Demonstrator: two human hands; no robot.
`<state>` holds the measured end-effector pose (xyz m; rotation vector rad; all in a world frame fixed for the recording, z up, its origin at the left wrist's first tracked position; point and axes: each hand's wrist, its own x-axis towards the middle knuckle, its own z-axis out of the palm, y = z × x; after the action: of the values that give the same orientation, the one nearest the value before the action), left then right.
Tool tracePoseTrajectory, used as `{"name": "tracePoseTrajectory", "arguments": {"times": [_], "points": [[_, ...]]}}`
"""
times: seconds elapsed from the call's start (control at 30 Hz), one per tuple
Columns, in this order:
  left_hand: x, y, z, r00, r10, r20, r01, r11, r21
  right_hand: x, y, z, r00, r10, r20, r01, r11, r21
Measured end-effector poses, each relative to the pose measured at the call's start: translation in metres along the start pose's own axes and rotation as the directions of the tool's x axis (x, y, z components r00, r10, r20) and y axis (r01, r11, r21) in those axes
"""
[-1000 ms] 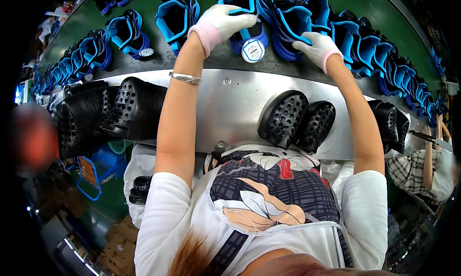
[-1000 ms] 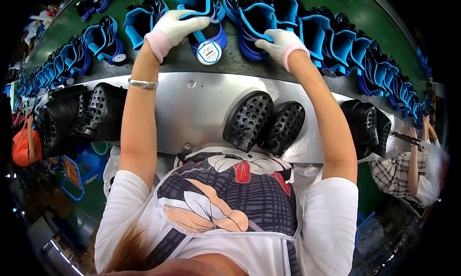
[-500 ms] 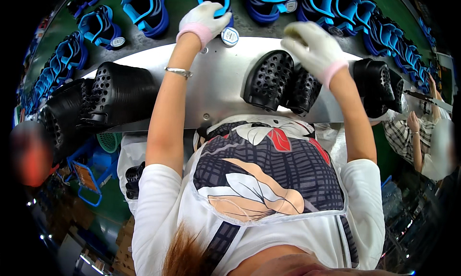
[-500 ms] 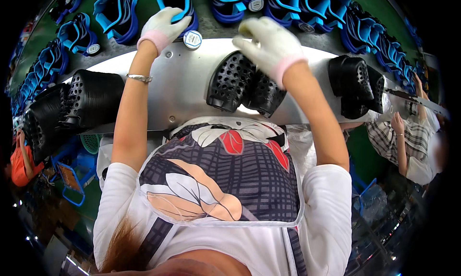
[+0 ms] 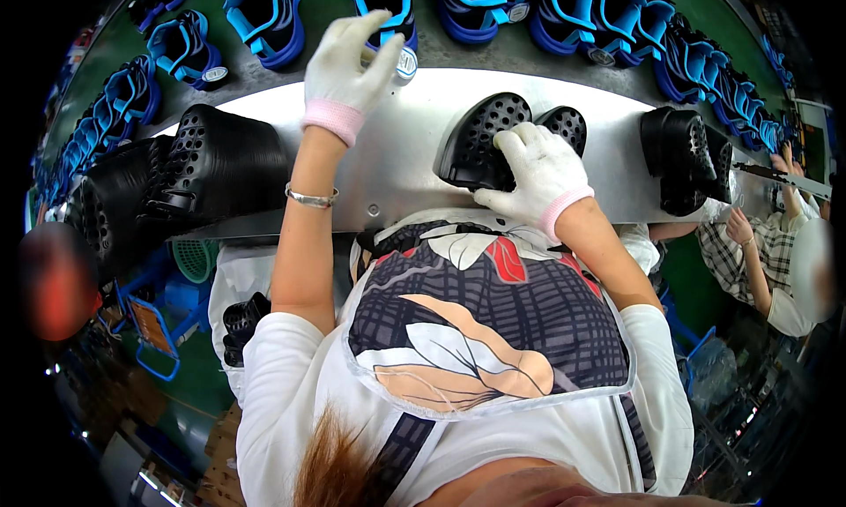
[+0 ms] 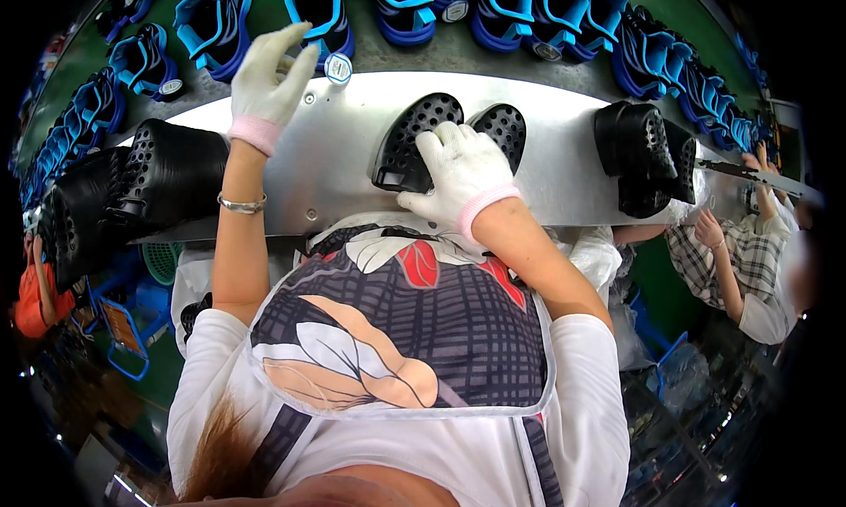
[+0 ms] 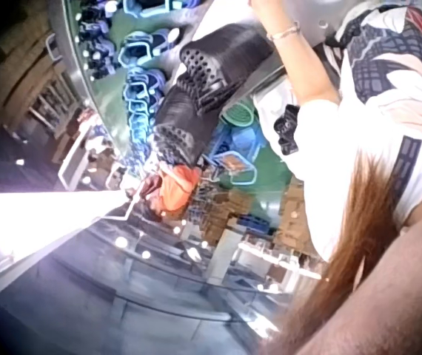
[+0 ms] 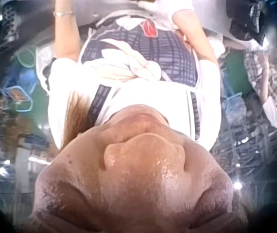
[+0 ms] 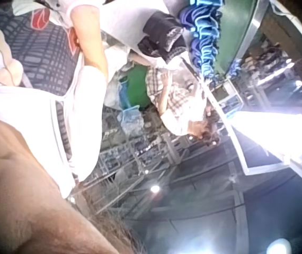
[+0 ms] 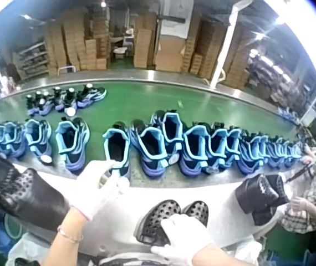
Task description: The person picks up shoe upper components from a conveyor belt, inserts them into finished blue shoes, and later pulls additional components from large white bags to continue the process.
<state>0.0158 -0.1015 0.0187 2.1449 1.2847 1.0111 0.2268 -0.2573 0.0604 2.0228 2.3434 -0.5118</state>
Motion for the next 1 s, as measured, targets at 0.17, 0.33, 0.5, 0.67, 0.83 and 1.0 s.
{"name": "tracePoseTrajectory", "arguments": {"times": [0.17,0.33,0.5,0.67,0.83,1.0], "points": [[-0.007,0.017,-0.002,0.981,-0.112,0.158,0.145,0.966,-0.213,-0.008,0.005,-0.013,0.996,-0.026,-0.085,0.034,0.995,0.093],[-0.016,0.042,-0.003,0.841,-0.215,0.497,0.498,0.667,-0.554,-0.009,-0.013,-0.060,0.964,-0.139,-0.225,0.197,0.945,0.262],[-0.026,0.050,-0.006,0.683,0.051,0.729,0.702,-0.324,-0.635,0.005,-0.022,-0.066,0.907,-0.280,-0.314,0.366,0.894,0.260],[-0.025,0.027,-0.001,0.803,-0.055,0.593,0.577,-0.176,-0.798,0.024,-0.029,-0.060,0.989,-0.100,-0.108,0.140,0.867,0.479],[-0.022,0.024,0.002,0.902,-0.253,0.350,0.371,0.039,-0.928,0.045,-0.043,-0.050,0.997,-0.011,-0.074,0.049,0.843,0.536],[-0.011,0.021,-0.003,0.891,-0.388,0.236,0.305,0.127,-0.944,0.061,-0.055,-0.045,0.998,0.060,-0.006,-0.044,0.790,0.612]]}}
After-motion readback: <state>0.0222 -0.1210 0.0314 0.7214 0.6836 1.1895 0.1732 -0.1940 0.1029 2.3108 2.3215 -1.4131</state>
